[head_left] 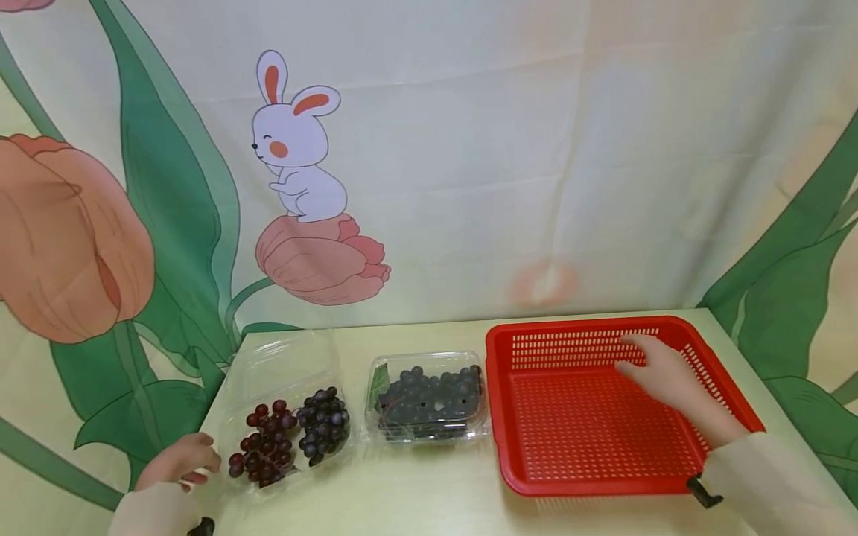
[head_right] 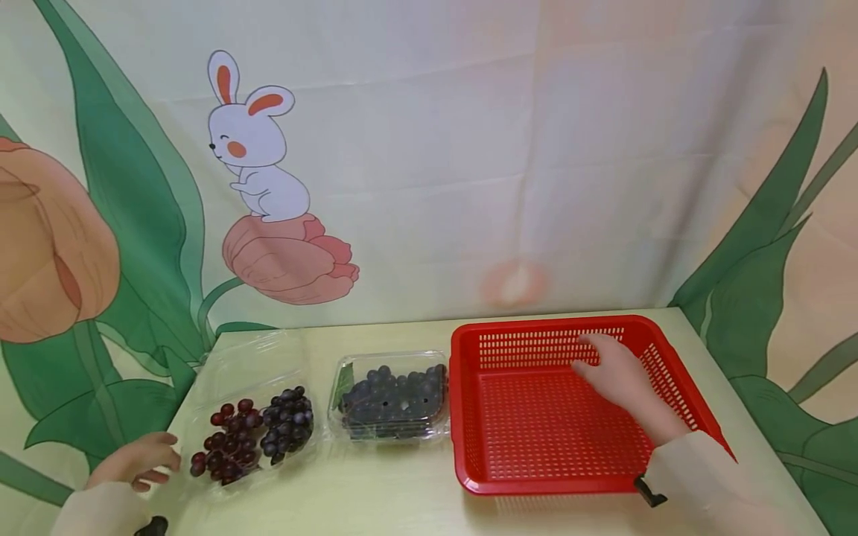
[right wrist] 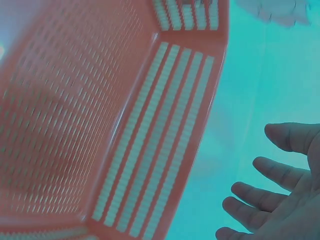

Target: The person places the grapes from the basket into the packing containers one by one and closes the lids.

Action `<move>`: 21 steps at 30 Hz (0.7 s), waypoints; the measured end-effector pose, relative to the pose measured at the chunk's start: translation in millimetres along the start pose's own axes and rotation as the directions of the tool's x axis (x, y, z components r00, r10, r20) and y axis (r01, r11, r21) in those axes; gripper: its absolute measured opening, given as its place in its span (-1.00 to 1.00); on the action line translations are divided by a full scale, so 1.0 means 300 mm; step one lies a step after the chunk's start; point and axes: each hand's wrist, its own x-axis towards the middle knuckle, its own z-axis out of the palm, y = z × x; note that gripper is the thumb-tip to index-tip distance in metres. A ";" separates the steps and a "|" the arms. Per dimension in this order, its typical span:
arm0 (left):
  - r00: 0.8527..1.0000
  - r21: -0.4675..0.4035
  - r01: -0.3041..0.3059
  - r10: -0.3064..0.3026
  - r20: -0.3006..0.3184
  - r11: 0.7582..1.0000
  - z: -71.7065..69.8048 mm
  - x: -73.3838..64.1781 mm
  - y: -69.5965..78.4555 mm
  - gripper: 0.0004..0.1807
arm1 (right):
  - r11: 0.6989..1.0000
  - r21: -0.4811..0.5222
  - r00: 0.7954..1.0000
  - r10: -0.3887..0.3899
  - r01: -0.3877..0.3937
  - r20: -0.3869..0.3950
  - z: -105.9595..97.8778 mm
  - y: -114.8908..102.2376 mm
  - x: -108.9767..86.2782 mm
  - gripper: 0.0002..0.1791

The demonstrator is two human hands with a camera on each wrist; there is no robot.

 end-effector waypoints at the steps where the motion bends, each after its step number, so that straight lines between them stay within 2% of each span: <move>1: 0.999 -0.012 -0.030 0.030 -0.025 0.999 -0.004 0.005 -0.001 -0.28 | 1.000 0.002 1.000 -0.013 0.013 -0.003 0.011 -0.019 -0.002 -0.45; 4: 0.987 -0.034 -0.135 0.131 -0.097 0.990 -0.007 0.019 -0.006 -0.25 | 0.997 0.001 0.997 -0.075 0.075 -0.012 0.049 -0.077 -0.007 -0.47; 7: 0.953 0.006 -0.225 0.221 -0.208 0.974 -0.001 0.033 -0.002 -0.28 | 0.989 -0.012 0.989 -0.146 0.146 -0.021 0.090 -0.126 -0.011 -0.51; 10: 0.924 0.017 -0.264 0.258 -0.283 0.964 0.007 0.043 0.011 -0.31 | 0.981 -0.007 0.980 -0.196 0.196 -0.023 0.134 -0.161 -0.016 -0.54; 11: 0.916 0.010 -0.276 0.266 -0.302 0.961 0.011 0.046 0.016 -0.32 | 0.979 -0.006 0.979 -0.204 0.204 -0.020 0.150 -0.171 -0.018 -0.55; 14: 0.903 -0.031 -0.283 0.256 -0.345 0.959 0.020 0.055 0.032 -0.33 | 0.974 0.007 0.974 -0.227 0.227 -0.005 0.195 -0.198 -0.025 -0.57; 21: 0.897 -0.111 -0.267 0.205 -0.391 0.957 0.043 0.070 0.056 -0.26 | 0.967 0.060 0.966 -0.250 0.247 0.056 0.273 -0.274 -0.047 -0.58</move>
